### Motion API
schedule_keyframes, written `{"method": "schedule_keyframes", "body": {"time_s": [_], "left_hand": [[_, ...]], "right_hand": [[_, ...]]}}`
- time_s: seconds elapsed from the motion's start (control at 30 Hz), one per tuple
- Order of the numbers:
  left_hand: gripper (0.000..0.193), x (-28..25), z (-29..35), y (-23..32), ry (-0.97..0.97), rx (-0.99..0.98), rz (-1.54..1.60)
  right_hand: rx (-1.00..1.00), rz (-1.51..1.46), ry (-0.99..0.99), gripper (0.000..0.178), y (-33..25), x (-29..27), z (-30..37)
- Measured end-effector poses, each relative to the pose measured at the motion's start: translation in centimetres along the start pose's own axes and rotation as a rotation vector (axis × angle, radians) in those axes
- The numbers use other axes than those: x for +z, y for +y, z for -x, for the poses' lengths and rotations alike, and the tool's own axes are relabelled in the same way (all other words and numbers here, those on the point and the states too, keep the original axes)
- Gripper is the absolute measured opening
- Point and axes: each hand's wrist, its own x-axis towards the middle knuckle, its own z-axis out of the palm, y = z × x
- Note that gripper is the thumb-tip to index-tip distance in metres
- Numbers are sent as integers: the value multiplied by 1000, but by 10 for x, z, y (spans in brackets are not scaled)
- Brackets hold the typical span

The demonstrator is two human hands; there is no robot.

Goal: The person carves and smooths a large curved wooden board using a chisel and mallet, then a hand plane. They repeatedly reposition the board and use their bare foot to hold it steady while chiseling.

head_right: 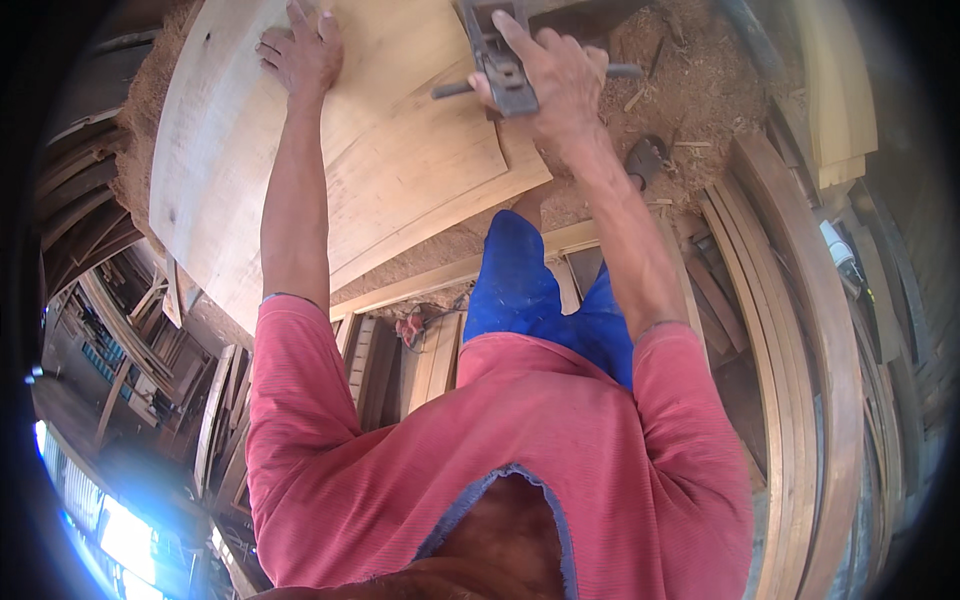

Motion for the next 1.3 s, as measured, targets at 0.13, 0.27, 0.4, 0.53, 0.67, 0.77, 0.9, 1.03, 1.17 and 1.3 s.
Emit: {"method": "schedule_keyframes", "body": {"time_s": [0.13,0.27,0.4,0.53,0.67,0.77,0.9,1.03,1.17,1.3], "left_hand": [[81,19,-2,-20,69,38,171],[81,30,-3,-34,119,50,138],[81,28,-7,-25,108,88,151],[82,21,-9,-15,68,73,169],[82,27,-7,-31,78,49,153],[81,22,-1,-26,100,51,175],[80,11,-5,-16,92,70,222],[81,20,-6,-17,39,34,176],[81,10,-4,-13,60,21,134],[79,15,-7,-12,62,30,95]], "right_hand": [[-42,-36,-143,77,1,-22,55],[-24,-6,-297,82,-4,-43,177],[83,20,-87,74,-1,-12,53],[-32,50,-72,69,14,-7,-9],[-39,-16,-235,72,-2,-40,108],[-55,-5,-278,75,-3,-40,149],[81,-14,19,67,9,-8,23],[174,-228,38,72,22,-40,8],[520,-393,32,69,42,-69,108],[1204,-632,-47,65,97,-41,165]]}}
